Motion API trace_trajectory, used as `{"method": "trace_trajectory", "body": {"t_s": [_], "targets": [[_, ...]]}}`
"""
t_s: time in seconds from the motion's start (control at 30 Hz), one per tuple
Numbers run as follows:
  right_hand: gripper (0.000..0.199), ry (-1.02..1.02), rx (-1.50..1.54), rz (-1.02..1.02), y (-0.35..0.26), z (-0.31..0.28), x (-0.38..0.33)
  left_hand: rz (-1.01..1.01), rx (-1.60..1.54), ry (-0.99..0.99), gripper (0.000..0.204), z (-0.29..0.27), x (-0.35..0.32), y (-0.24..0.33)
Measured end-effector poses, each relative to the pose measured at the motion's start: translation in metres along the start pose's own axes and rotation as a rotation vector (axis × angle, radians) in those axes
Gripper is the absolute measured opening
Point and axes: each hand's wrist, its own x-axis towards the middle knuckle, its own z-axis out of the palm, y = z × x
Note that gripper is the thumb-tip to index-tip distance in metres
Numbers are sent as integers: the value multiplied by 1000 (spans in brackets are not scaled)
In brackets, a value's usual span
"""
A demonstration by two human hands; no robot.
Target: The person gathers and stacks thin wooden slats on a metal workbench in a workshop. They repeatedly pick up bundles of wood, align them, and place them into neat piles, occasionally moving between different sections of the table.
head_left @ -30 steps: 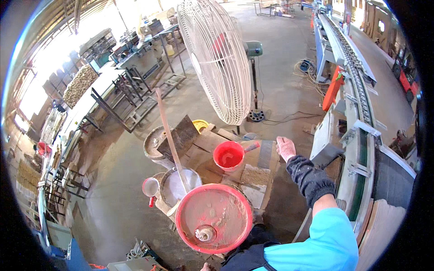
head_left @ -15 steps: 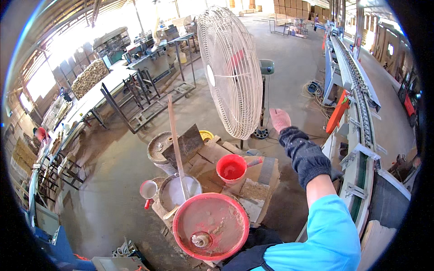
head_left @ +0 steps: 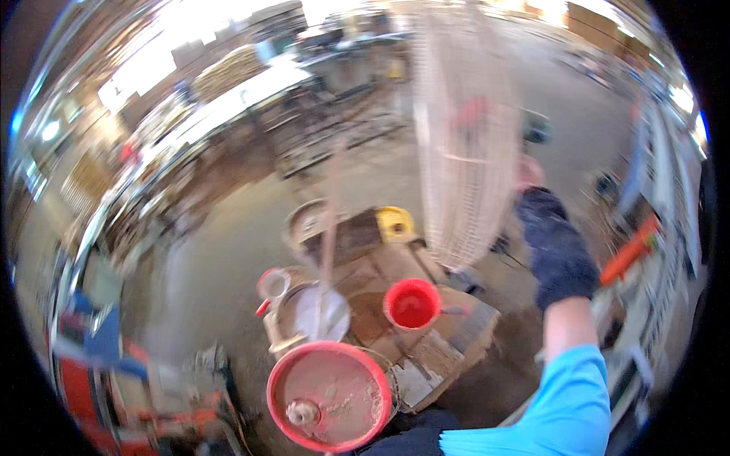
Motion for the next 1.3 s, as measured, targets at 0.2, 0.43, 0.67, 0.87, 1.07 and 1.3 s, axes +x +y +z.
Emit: {"method": "trace_trajectory", "body": {"t_s": [0.2, 0.43, 0.67, 0.87, 1.07, 1.3], "targets": [[46, -140, -135, 211, -25, -62, 61, -203, -47, 153, 42, 7, -15, -55], [44, -101, -699, 51, 5, -83, 138, -31, 299, 169, 47, 49, -19, -106], [44, -318, -490, 133, 19, -101, 151, -133, 218, 204, 45, 57, -31, -112], [51, 293, -206, 163, 36, -79, 80, 63, 605, 139, 45, 27, -64, -76], [53, 370, -449, 59, 44, -68, 25, 61, 364, 112, 47, 32, -44, -66], [54, 281, -1004, -147, 64, -88, -94, -63, 515, 15, 50, 39, -121, 34]]}}
